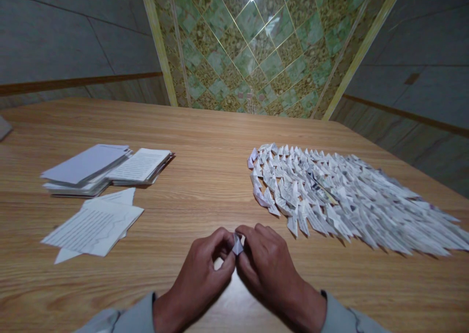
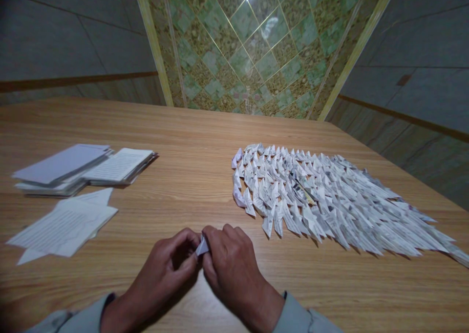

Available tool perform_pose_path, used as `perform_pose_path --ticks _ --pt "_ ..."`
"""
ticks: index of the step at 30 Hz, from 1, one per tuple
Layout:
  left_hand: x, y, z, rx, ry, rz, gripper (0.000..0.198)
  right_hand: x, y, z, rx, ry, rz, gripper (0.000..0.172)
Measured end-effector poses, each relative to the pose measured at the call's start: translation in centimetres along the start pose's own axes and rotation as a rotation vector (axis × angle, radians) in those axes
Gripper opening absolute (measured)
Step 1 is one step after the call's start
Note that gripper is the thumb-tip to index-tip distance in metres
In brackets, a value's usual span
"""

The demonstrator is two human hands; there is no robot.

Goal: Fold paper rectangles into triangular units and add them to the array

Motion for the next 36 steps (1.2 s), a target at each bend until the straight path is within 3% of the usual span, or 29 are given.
perform_pose_path --ticks 4,8,13,20,26,30,36 --pt "0.7 0.4 0.4 -0.018 -0.022 0.022 0.008 -0.4 -0.1 0.1 -0.039 0.014 -0.156 0.019" --pt "1.6 1.4 0.5 0.042 -0.06 0.13 0.013 -0.3 -0.2 0.2 -0.074 -0.005 -0.237 0.023" --pt "1.9 1.0 0.5 0.016 -0.057 0.11 0.023 0.6 -0.2 0.1 -0.071 -0.058 -0.245 0.026" --pt "2.1 1.1 0.3 0.039 -0.112 0.22 0.003 0.5 0.3 0.2 -0.012 -0.039 -0.258 0.02" --pt "1.2 0.0 0.4 -0.019 -0.035 0.102 0.006 -0.9 -0.3 0.1 -0.076 0.096 -0.39 0.017" --pt "0.2 -0.1 0.3 -0.009 0.067 0.074 0.017 -1.7 0.1 0.2 -0.076 0.162 -0.456 0.016" --pt "0.4 -1.0 0.3 -0.069 0.1 0.02 0.017 -2.2 0.0 0.3 -0.05 0.248 -0.553 0.018"
Point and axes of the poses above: each hand's wrist, its own z-axis away from the middle knuckle, its own y-axis out of the palm, x = y × z, the point moved 10 cm from there along -z, towards the middle knuckle, and after that the axes turned 13 degrees about -z, right-handed, at the moved point
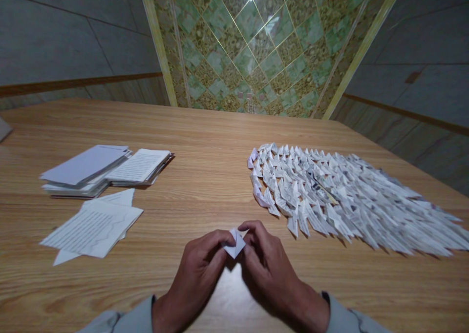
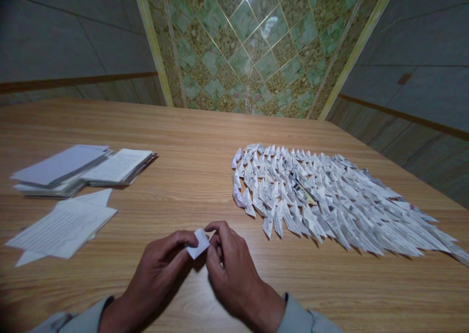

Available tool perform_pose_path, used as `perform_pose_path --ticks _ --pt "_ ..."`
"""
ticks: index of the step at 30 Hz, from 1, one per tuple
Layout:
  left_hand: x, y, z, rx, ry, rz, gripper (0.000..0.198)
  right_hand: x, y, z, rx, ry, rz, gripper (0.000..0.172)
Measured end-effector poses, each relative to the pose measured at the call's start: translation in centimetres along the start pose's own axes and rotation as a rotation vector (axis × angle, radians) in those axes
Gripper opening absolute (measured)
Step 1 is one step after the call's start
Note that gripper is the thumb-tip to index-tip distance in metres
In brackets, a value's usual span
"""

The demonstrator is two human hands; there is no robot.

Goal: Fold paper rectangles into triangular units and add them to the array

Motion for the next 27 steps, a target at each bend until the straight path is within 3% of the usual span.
perform_pose_path --ticks 5,10,14,19,24,27 --pt "-1.1 -0.6 0.3 -0.047 0.131 -0.081 0.019 -0.1 -0.5 -0.5 0.001 0.06 -0.142 0.025" --pt "-2.7 -0.3 0.6 -0.025 0.298 -0.124 0.018 -1.7 -0.3 -0.5 0.0 0.171 -0.296 0.019" --pt "-2.8 -0.1 0.7 -0.014 0.335 -0.15 0.018 -2.2 -0.2 -0.3 -0.012 0.201 -0.316 0.016" --pt "-0.8 -0.2 0.7 -0.055 0.18 -0.173 0.017 -1.8 -0.9 -0.5 -0.063 0.186 -0.272 0.013" --pt "0.8 1.3 0.4 0.086 -0.028 0.006 0.006 -1.6 -1.3 -0.7 -0.093 0.177 -0.261 0.012" --pt "1.2 2.0 0.1 0.164 -0.157 0.184 0.013 -1.7 -1.6 -0.7 -0.117 0.16 -0.243 0.012"
Point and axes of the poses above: each hand's wrist, its own z-axis away from the middle knuckle, its own y-axis out of the palm, x = y × z, the point moved 10 cm from there along -z, towards the middle knuckle, and after that the axes turned 13 degrees about -z, right-handed, at the moved point
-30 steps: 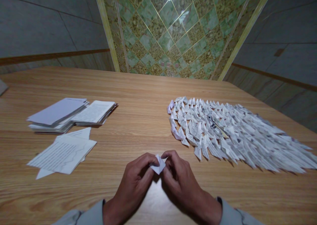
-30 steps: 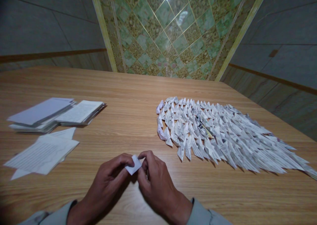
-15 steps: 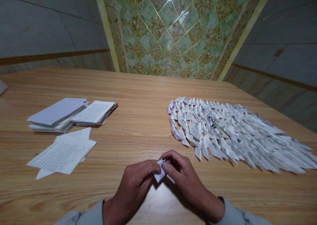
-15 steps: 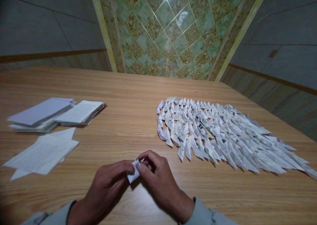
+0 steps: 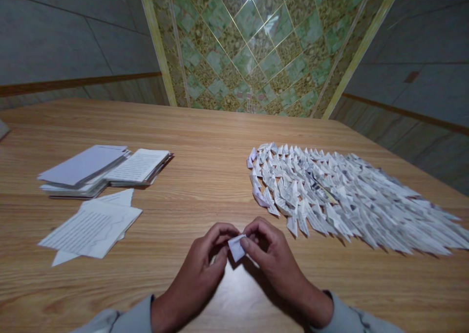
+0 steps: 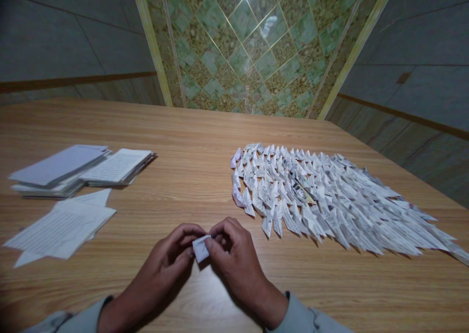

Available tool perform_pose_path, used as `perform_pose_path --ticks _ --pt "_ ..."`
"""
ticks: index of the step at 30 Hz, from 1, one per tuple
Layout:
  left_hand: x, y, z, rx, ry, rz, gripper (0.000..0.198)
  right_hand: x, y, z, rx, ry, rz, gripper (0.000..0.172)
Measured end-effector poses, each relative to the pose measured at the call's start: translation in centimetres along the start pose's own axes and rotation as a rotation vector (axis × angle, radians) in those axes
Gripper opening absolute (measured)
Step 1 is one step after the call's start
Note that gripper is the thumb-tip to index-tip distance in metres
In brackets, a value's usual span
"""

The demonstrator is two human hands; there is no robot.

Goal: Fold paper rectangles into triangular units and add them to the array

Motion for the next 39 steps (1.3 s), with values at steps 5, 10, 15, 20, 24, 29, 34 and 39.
perform_pose_path --ticks 5,10,15,20,24,29,34,39 --pt "0.3 -0.5 -0.4 0.005 -0.074 0.052 0.024 -0.1 -0.2 0.0 -0.015 -0.001 -0.016 0.013" --pt "0.5 -0.4 -0.3 -0.004 -0.07 0.1 0.028 0.4 0.3 0.1 0.005 -0.015 0.053 0.013" --pt "1.1 0.0 -0.3 -0.003 -0.088 0.115 0.018 0.9 0.8 0.3 0.039 -0.045 0.089 0.013" --pt "1.3 0.0 -0.2 -0.004 -0.08 0.143 0.018 0.1 1.2 0.4 0.096 0.043 -0.012 0.016" --pt "1.3 0.0 0.0 0.0 -0.093 0.14 0.019 0.1 1.2 0.4 0.111 0.045 -0.022 0.019" --pt "0.8 0.2 -0.2 0.019 -0.081 0.119 0.021 0.5 1.2 0.4 0.122 0.01 0.004 0.019" --pt "0.9 0.1 -0.4 0.011 -0.124 0.133 0.022 0.3 1.1 0.4 0.106 0.037 0.013 0.018" --pt "1.3 0.0 -0.3 0.022 -0.139 0.086 0.027 -0.6 1.4 0.5 0.127 0.103 -0.012 0.019"
Point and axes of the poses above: each hand's wrist, its own z-axis away from the middle knuckle, its own y-axis out of the palm, x = y × z, the point moved 10 cm from there along -z, towards the middle knuckle, and after that the axes turned 13 degrees about -z, right-handed, at the moved point
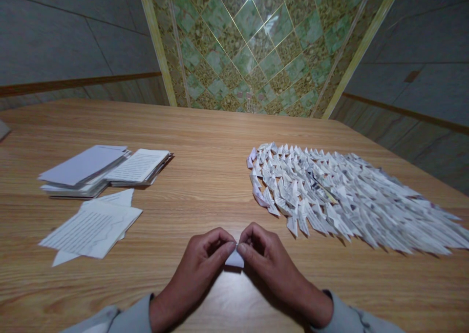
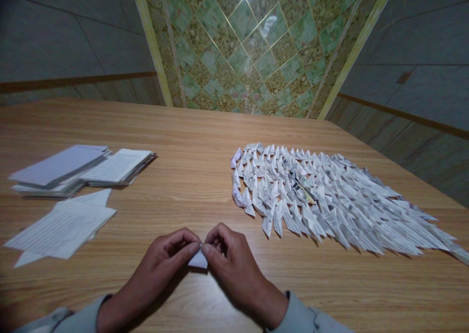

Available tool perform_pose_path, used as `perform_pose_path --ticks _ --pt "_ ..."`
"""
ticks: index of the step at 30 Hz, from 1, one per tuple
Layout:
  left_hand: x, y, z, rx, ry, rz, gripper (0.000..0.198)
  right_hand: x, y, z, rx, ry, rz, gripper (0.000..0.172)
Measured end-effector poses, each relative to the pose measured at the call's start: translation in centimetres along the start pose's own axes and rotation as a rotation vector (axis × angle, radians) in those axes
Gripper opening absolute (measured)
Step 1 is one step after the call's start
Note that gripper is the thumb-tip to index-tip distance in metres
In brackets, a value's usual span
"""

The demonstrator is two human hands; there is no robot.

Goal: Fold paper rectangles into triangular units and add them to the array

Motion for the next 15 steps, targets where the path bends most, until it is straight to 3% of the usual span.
perform_pose_path --ticks 6,10,15 --pt "0.7 0.8 0.1 0.047 -0.028 0.151 0.028 0.6 0.3 0.0 0.029 -0.079 0.134 0.022" --pt "0.5 1.5 0.0 0.094 -0.058 0.19 0.023 1.1 -0.3 0.1 -0.017 -0.122 0.048 0.027" --pt "0.3 0.5 0.0 0.02 -0.04 0.137 0.024 0.9 -0.2 0.1 -0.012 -0.086 0.032 0.026"
Point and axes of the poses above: each hand's wrist, its own z-axis away from the middle knuckle, its own y-axis out of the palm, x = y × z, the point moved 10 cm from there along -z, towards the middle knuckle, and after that the axes turned 13 degrees about -z, right-handed, at the moved point
